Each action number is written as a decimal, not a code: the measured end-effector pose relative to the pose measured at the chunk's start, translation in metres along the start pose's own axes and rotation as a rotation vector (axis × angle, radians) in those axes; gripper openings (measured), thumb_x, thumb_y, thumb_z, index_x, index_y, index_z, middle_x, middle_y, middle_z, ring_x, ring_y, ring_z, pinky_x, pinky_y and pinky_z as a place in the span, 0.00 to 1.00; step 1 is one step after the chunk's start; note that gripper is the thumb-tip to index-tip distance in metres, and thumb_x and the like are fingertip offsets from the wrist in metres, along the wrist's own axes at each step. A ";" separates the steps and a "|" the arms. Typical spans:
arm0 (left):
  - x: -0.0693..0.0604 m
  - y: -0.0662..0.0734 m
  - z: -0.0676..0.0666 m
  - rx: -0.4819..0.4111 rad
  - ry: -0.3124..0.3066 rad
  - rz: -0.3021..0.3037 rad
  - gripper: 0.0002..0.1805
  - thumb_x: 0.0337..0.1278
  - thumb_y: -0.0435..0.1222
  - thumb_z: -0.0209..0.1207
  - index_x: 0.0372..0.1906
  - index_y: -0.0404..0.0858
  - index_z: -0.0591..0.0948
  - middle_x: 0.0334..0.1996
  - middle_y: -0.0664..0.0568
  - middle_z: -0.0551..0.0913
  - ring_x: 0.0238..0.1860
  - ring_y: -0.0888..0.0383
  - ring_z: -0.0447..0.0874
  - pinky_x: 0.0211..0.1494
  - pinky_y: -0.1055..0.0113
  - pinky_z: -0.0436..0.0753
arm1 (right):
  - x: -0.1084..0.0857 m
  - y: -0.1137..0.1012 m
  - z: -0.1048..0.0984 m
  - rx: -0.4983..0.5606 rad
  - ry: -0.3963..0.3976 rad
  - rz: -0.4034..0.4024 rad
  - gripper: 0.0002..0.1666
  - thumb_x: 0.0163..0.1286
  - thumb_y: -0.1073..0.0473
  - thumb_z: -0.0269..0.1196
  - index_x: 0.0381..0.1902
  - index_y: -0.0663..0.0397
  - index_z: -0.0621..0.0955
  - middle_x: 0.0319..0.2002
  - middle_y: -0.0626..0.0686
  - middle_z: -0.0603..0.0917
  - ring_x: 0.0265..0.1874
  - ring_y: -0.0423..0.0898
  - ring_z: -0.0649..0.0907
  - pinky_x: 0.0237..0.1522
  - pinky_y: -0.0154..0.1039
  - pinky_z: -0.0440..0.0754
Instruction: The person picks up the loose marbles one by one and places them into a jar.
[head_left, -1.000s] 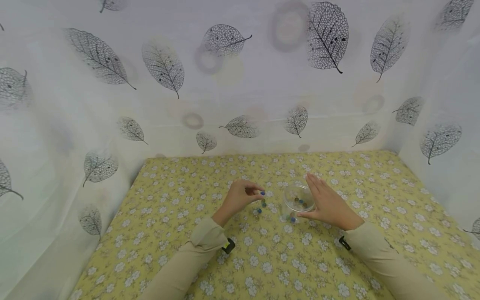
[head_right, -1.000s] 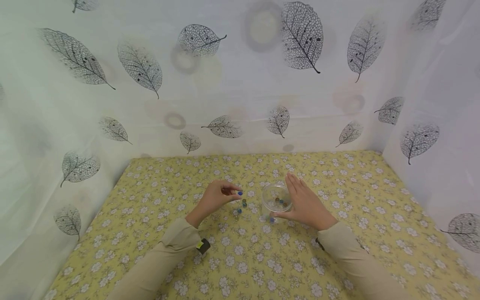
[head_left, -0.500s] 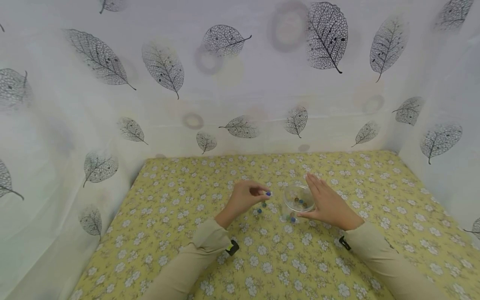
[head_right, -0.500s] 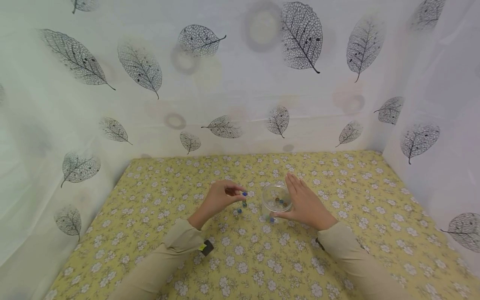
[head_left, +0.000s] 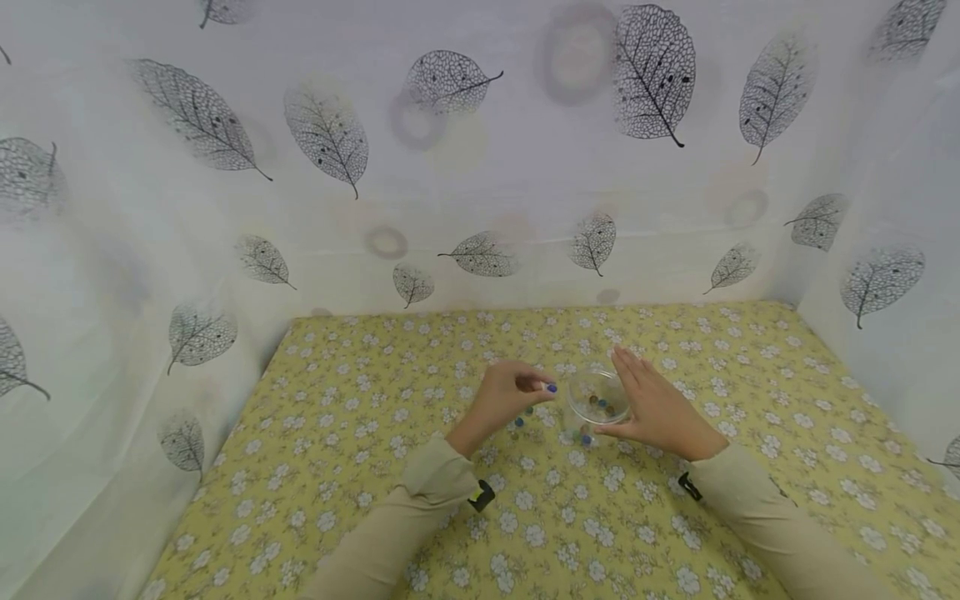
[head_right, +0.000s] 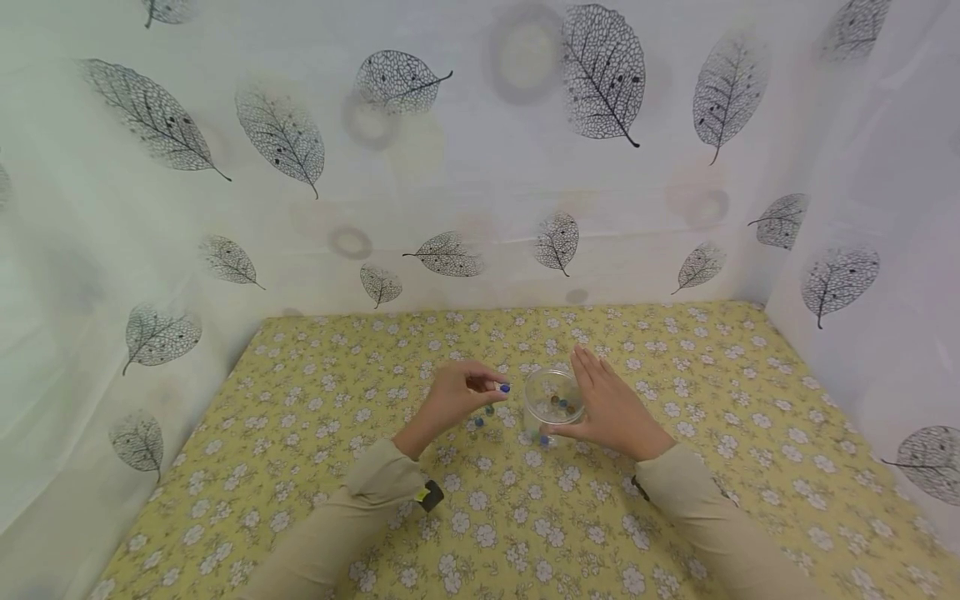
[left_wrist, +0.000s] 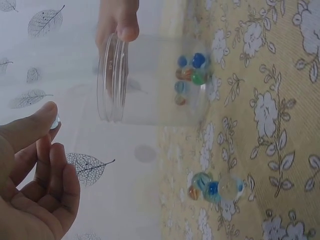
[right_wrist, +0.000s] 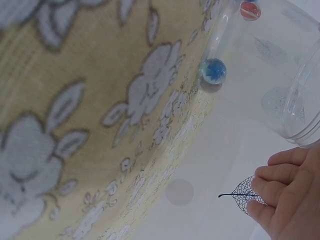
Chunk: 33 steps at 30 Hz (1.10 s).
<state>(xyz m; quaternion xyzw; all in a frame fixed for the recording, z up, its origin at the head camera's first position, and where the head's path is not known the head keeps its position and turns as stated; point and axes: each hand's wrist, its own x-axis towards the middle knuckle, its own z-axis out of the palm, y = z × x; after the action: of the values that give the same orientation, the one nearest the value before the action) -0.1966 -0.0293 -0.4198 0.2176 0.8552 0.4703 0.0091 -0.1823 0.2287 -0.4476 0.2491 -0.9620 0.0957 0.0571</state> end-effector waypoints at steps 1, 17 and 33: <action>0.000 0.000 0.002 0.003 0.002 0.010 0.08 0.49 0.37 0.68 0.37 0.42 0.87 0.25 0.54 0.82 0.25 0.68 0.76 0.30 0.75 0.78 | 0.000 0.000 0.000 0.000 0.002 -0.001 0.69 0.51 0.30 0.65 0.73 0.67 0.48 0.73 0.67 0.50 0.71 0.64 0.55 0.70 0.59 0.53; 0.007 0.004 0.017 -0.001 -0.023 0.060 0.10 0.50 0.37 0.67 0.39 0.39 0.87 0.27 0.52 0.83 0.26 0.68 0.76 0.33 0.77 0.78 | 0.000 0.002 0.001 -0.051 0.033 -0.026 0.68 0.51 0.26 0.62 0.72 0.69 0.50 0.72 0.68 0.52 0.70 0.64 0.57 0.69 0.59 0.55; 0.016 0.004 0.029 0.039 -0.020 0.069 0.09 0.50 0.37 0.67 0.38 0.40 0.87 0.25 0.52 0.84 0.23 0.69 0.75 0.29 0.78 0.76 | 0.000 0.002 0.001 -0.044 0.035 -0.028 0.68 0.51 0.28 0.64 0.72 0.68 0.50 0.72 0.68 0.52 0.70 0.64 0.57 0.69 0.59 0.56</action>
<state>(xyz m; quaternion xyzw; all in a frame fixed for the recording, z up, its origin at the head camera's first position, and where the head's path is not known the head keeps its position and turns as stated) -0.2032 0.0016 -0.4293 0.2517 0.8561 0.4513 -0.0026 -0.1831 0.2307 -0.4487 0.2596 -0.9592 0.0780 0.0805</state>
